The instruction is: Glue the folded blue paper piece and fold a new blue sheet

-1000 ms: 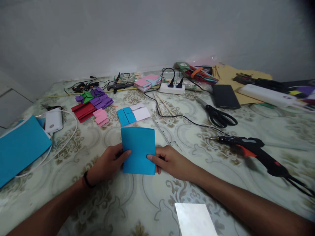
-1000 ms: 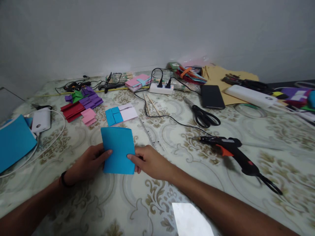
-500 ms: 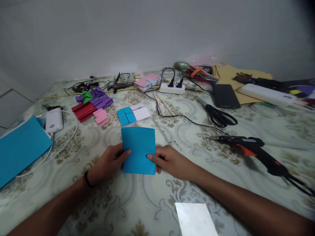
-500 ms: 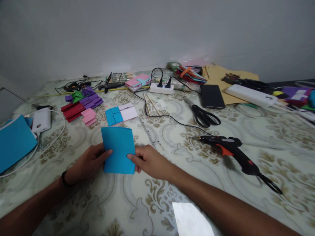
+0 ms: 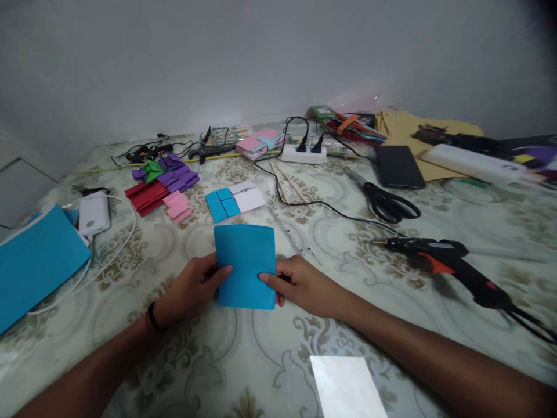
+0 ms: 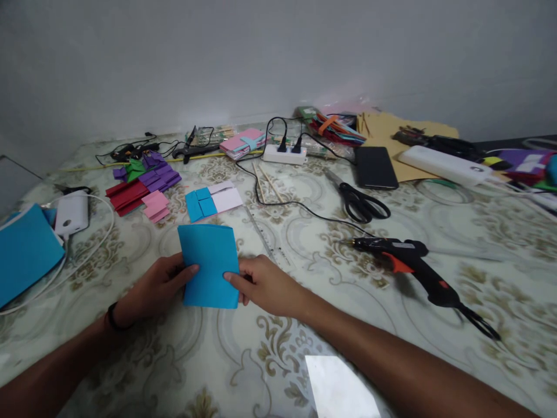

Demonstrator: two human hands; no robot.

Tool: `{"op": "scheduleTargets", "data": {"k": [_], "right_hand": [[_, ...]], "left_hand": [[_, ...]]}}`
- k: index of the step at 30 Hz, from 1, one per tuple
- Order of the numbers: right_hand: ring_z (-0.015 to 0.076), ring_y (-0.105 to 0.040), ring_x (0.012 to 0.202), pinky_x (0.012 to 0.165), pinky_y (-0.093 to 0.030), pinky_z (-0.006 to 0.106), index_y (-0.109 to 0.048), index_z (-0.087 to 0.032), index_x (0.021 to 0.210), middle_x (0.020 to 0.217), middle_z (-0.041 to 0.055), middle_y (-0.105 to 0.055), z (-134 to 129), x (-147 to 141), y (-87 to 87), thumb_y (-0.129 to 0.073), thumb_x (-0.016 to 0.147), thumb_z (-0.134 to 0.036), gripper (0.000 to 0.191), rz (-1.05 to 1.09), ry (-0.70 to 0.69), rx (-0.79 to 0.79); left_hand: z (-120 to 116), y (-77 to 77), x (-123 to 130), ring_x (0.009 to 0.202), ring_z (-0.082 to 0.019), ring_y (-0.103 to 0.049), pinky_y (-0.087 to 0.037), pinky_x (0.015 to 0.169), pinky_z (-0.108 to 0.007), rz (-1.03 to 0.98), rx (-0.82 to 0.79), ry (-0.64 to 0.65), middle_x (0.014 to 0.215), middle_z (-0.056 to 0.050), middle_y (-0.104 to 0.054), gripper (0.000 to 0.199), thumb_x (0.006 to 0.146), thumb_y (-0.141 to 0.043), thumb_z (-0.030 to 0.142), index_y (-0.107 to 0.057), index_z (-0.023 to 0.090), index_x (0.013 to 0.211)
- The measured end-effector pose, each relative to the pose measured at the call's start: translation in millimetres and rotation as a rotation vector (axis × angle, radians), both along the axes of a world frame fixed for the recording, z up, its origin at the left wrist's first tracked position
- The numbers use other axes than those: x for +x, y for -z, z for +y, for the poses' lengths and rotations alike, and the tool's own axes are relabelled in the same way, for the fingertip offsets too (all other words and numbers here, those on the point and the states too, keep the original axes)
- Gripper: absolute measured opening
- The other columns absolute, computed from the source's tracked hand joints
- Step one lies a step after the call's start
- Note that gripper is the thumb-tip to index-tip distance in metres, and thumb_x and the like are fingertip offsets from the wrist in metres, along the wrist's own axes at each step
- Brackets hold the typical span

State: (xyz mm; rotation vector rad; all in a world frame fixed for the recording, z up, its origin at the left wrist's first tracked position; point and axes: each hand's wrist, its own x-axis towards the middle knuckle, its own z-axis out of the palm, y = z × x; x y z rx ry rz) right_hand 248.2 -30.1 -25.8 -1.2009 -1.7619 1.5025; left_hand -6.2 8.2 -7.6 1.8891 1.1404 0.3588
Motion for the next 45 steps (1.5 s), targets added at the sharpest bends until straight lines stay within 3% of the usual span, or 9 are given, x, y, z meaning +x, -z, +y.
{"op": "scheduleTargets", "data": {"k": [21,45], "right_hand": [[0.0125,-0.065,0.056,0.058,-0.049,0.022,-0.06,-0.018,0.073,0.061,0.0004,-0.067,-0.7,1.0,0.5,-0.054,0.101,-0.049,0.042,-0.028,-0.002,0.031],[0.0134,-0.067,0.056,0.058,-0.05,0.022,-0.061,-0.018,0.074,0.062,0.0017,-0.068,-1.2,1.0,1.7,-0.053,0.101,-0.047,0.04,-0.025,-0.004,0.051]], "left_hand": [[1.1,0.7,0.0,0.064,-0.015,-0.05,-0.037,0.058,-0.026,0.03,-0.004,0.035,0.071,0.0,-0.059,0.041,0.102,-0.048,0.052,-0.055,0.017,0.083],[2.0,2.7,-0.7,0.062,-0.014,-0.049,-0.037,0.056,-0.026,0.029,0.026,0.048,0.069,0.002,-0.058,0.04,0.103,-0.049,0.05,-0.054,0.017,0.081]]}}
